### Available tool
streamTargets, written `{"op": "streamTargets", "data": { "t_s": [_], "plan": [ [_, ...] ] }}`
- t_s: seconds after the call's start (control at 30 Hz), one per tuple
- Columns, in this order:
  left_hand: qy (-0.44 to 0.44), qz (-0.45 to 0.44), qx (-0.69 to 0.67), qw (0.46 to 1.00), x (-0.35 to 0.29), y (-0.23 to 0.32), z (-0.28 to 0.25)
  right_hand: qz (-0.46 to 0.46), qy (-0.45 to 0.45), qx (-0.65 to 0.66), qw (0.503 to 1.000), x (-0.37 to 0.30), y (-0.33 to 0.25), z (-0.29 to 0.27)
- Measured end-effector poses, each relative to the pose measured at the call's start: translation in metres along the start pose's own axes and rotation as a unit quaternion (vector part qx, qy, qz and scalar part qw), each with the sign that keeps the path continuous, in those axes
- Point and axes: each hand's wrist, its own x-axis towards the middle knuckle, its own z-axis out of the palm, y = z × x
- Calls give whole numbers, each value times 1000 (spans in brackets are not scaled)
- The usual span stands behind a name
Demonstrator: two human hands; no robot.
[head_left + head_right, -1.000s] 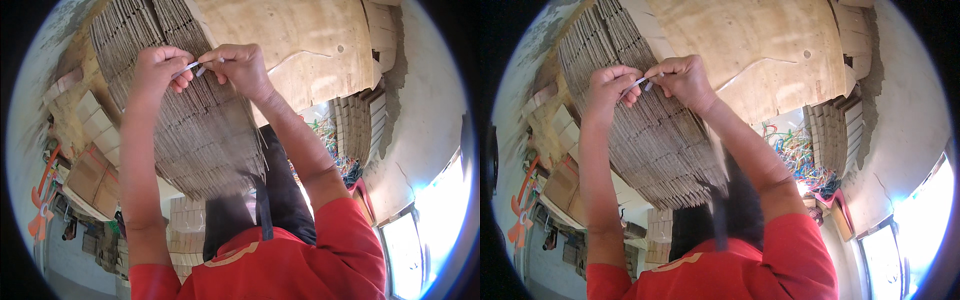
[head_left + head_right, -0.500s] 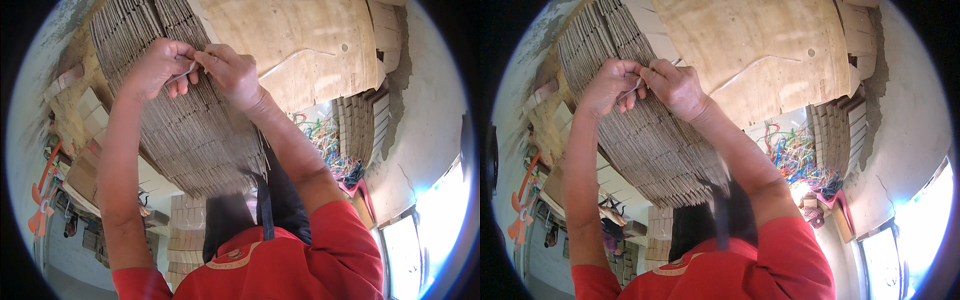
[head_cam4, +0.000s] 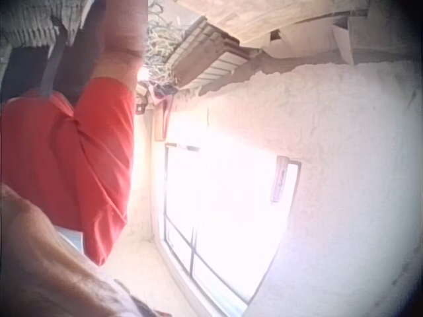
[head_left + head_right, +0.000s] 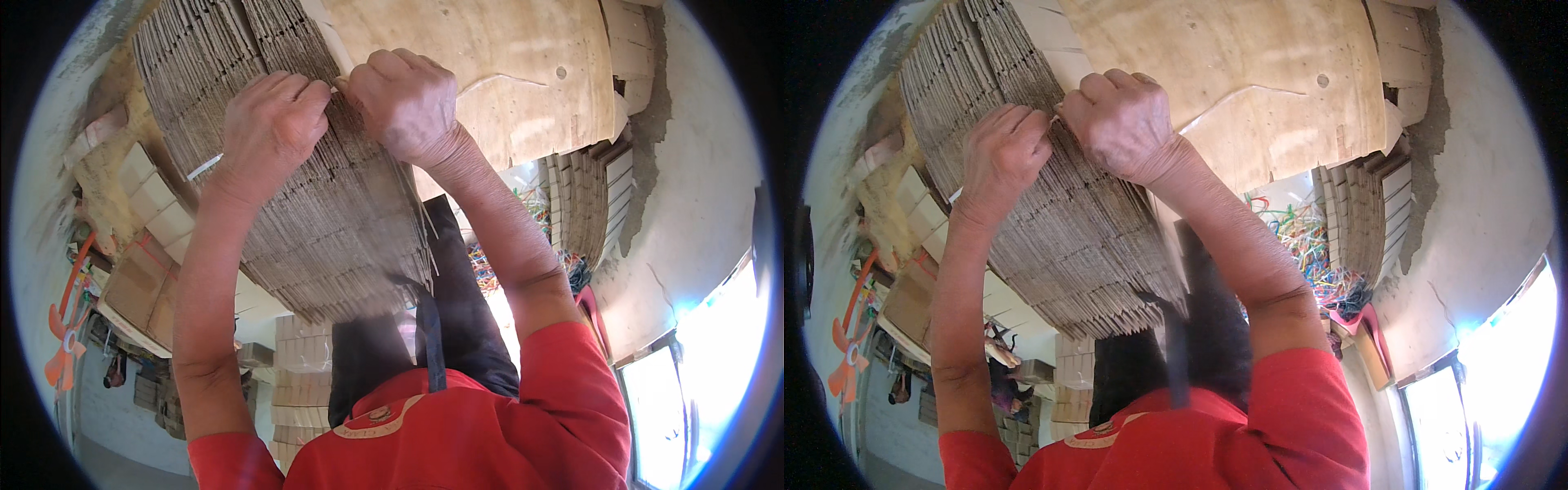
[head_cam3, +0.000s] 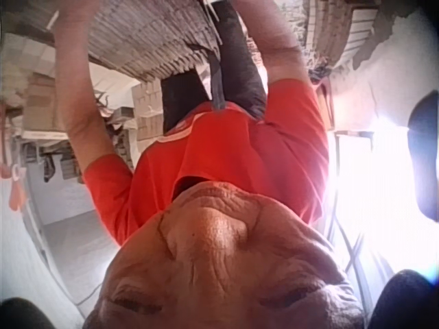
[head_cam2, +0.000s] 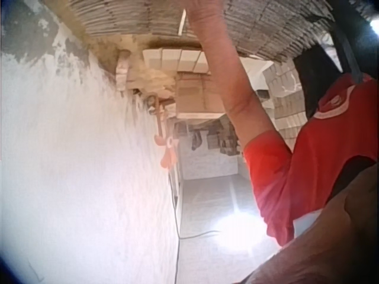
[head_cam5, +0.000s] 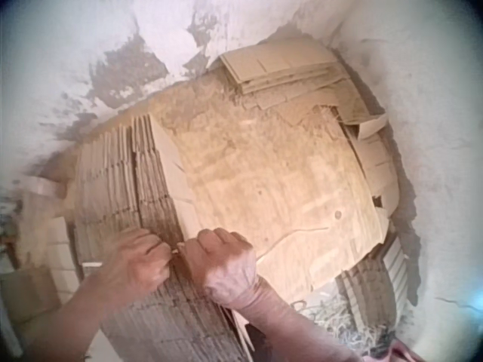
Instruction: The person gathers flat cardboard sheets, aligns them into a stack, and secures the bundle with white plastic ties. They then place the tied bundle on the floor and repeat the process with another stack.
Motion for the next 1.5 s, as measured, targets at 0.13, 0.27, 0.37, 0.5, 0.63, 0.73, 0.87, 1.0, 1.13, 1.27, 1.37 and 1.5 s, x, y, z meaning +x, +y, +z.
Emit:
{"op": "streamTargets", "data": {
  "t_s": [0.13,0.27,0.37,0.5,0.63,0.73,0.87,1.0,1.13,1.27,1.37,1.5],
  "plan": [
    [-42,-49,24,998,-23,-8,10,245,-45,248,936,-18,18,21],
    [-37,-348,-331,876,-19,-3,8,495,-58,548,672,-12,9,35],
    [-4,-452,-509,732,-5,8,9,497,-47,592,633,-12,12,44],
    [-11,-420,-426,801,3,23,9,491,-74,552,670,-6,10,40],
    [-23,-324,-347,880,3,18,12,496,-85,551,666,-4,11,37],
    [-6,-290,-394,872,0,12,11,498,-85,564,653,-6,13,37],
    [-112,-421,-557,707,3,6,-1,483,-81,586,646,-5,20,38],
    [-87,-384,-602,695,-3,-3,10,438,-3,735,518,-4,23,47],
    [-101,-392,-581,706,1,-6,10,345,-46,838,422,-7,30,47],
    [-130,-243,-411,869,-5,-10,12,342,-173,710,590,7,34,32],
    [-183,-269,-365,873,-15,-18,4,388,-189,696,575,6,40,41],
    [-126,-344,-430,825,-18,-14,6,401,-149,744,513,4,40,38]
  ]
}}
